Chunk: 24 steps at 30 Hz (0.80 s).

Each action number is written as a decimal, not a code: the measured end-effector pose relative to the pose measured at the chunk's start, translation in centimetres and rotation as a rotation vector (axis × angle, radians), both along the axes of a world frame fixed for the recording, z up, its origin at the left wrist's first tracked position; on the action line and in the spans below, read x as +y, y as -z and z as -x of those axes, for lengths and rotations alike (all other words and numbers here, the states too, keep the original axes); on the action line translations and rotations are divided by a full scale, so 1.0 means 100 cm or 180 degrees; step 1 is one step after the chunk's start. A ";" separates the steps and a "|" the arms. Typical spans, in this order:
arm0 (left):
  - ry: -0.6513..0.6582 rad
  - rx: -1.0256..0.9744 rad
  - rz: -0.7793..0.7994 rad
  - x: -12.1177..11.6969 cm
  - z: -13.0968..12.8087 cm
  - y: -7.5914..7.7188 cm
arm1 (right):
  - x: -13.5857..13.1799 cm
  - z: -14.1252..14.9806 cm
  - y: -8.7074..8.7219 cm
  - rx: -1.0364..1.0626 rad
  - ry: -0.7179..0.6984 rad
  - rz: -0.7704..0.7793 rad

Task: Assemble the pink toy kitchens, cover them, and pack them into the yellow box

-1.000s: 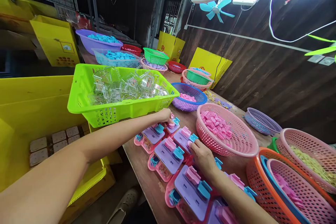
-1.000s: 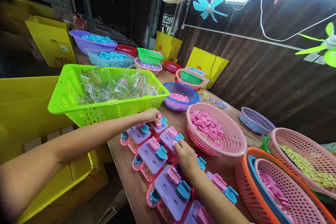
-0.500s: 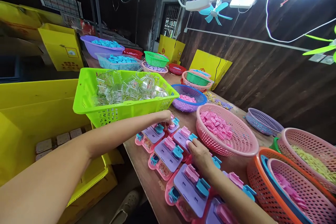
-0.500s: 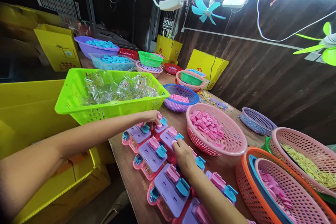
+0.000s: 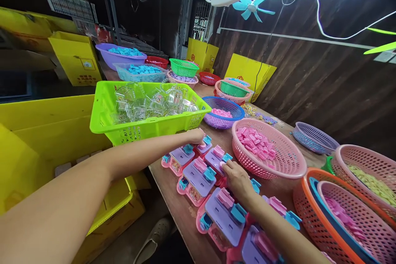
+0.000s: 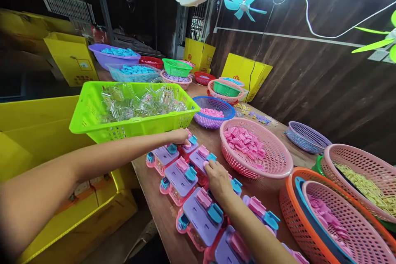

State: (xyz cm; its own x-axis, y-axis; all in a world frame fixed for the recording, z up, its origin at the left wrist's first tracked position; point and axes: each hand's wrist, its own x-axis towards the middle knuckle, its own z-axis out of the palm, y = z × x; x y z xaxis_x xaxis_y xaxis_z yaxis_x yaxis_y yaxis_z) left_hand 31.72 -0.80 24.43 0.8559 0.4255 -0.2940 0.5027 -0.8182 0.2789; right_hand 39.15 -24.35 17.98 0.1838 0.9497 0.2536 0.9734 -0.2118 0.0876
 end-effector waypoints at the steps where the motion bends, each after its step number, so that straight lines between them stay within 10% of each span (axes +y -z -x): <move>1: 0.0010 0.0120 -0.0080 -0.002 -0.001 -0.001 | -0.002 -0.001 -0.002 0.0027 -0.0020 0.0018; 14: 0.0145 0.0100 -0.1200 -0.031 -0.005 -0.035 | -0.038 0.005 -0.044 0.0493 -0.0043 -0.0341; 19: 0.0901 -0.0758 -0.1615 -0.087 -0.041 -0.037 | -0.139 -0.092 -0.071 0.0263 0.1625 -0.1093; 24: 0.2174 -0.1637 -0.1189 -0.210 -0.119 -0.032 | -0.261 -0.172 -0.076 0.0260 0.2475 -0.0876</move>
State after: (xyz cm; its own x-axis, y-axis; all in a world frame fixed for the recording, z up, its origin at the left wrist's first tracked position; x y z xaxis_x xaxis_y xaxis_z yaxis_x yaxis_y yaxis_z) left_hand 43.65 -21.82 27.62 0.9425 -0.2275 0.2450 -0.2329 -0.9725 -0.0073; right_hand 56.38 -50.40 25.57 0.7904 0.4499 0.4158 0.5414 -0.8306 -0.1304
